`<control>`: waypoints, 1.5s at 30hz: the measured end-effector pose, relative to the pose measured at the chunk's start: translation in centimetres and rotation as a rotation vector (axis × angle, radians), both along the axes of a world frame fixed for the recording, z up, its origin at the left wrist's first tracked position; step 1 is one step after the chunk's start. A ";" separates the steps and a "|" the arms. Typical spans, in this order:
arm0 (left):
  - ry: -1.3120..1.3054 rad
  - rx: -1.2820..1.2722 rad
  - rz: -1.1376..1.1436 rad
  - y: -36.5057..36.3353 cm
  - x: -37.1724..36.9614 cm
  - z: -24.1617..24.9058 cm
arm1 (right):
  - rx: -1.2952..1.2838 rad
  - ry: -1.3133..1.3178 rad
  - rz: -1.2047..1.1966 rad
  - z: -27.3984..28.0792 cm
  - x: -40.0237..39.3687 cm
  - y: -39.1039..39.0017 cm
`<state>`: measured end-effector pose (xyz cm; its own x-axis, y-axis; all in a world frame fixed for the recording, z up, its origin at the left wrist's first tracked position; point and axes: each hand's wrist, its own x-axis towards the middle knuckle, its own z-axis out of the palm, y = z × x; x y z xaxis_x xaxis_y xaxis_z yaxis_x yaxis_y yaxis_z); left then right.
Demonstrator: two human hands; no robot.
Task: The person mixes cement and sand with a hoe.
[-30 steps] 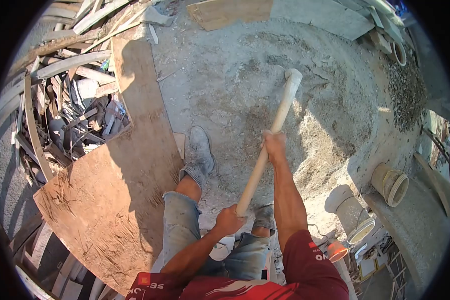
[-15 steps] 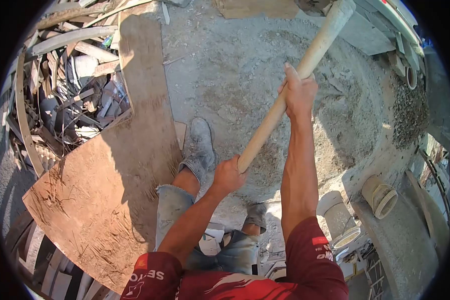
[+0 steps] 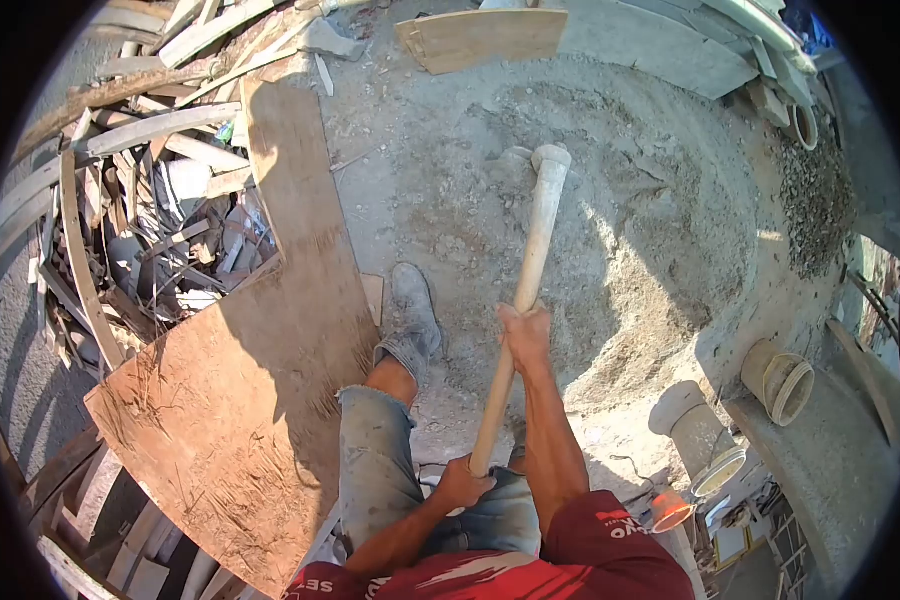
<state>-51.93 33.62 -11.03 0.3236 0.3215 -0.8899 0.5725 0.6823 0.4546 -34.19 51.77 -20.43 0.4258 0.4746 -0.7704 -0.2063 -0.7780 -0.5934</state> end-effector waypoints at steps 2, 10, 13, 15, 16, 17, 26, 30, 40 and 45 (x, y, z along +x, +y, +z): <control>0.019 0.045 -0.083 0.6 0.6 -0.1 | 0.061 -0.017 -0.107 2.9 0.9 -0.7; 0.069 0.567 -0.222 17.9 3.4 -10.4 | 0.402 -0.234 -0.255 2.4 8.1 14.4; 0.063 0.497 -0.215 23.0 3.3 -10.1 | 0.364 -0.174 -0.254 -4.0 9.4 18.9; 0.063 0.326 -0.171 22.3 3.0 -9.0 | 0.164 -0.043 -0.195 -9.3 8.9 18.2; 0.086 0.229 -0.144 20.0 2.6 -8.1 | 0.048 -0.039 -0.175 -9.9 7.5 16.8; 0.123 0.242 -0.159 17.6 1.5 -7.7 | -0.062 -0.032 -0.146 -9.8 5.7 14.7; 0.279 0.120 -0.214 5.5 -3.5 -3.1 | 0.015 -0.031 -0.092 -0.2 -2.8 4.8; 0.236 0.548 -0.059 13.2 -2.3 -7.8 | 0.278 -0.135 -0.040 0.3 -0.6 14.1; 0.029 0.117 0.314 13.5 4.5 -8.7 | -0.124 -0.224 0.382 -11.0 2.0 17.5; 0.017 0.076 0.132 2.0 1.4 -2.2 | -0.045 -0.161 0.157 -1.8 0.9 2.3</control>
